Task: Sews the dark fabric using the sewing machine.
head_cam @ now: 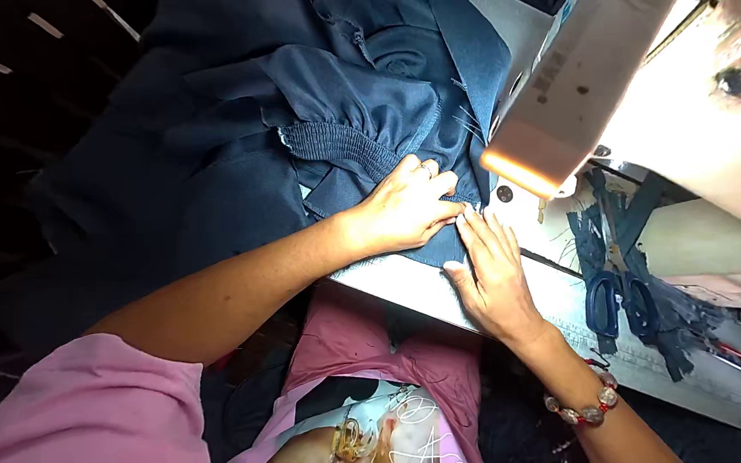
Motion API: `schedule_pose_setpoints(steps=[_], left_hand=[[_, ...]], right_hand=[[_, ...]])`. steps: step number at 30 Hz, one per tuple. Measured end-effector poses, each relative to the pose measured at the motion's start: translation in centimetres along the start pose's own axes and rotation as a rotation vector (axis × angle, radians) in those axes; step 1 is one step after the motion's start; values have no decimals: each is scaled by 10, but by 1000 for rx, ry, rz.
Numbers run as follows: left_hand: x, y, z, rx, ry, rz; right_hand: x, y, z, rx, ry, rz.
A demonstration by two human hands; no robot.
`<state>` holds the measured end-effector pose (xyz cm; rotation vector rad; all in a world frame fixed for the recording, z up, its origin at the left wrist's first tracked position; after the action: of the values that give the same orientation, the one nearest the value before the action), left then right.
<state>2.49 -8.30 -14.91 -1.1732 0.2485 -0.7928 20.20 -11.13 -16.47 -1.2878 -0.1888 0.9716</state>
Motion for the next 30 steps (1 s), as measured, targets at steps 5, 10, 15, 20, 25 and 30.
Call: schedule_pose_setpoints(steps=[5,10,15,20,25,30], left_hand=[[9,-10,21,63,126,62],[12,2,45,-70,217,94],[-26,4,44,-41,137,-36],[-44,-12,56,-129,15,40],[-41,-16,87,-313,-358,87],[-55,-8,95,-211,-505,-134]], right_hand=[[1,4,-2,33,9,-112],[0,3,-1,48,20,-114],[2,4,-2,34,26,-111],[0,7,-2,22,19,-119],[0,7,-1,4,23,-115],[0,9,0,-41,48,-118]])
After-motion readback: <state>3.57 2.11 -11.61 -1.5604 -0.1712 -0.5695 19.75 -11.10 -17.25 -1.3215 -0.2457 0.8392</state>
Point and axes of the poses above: each hand's wrist, its own z-axis towards the middle knuckle, its own y-axis out of the palm, x = y × z, the point moved 4 cm from there along z, towards the middle knuckle, and after that the axes turned 2 degrees about y, right-handed, at the moved point
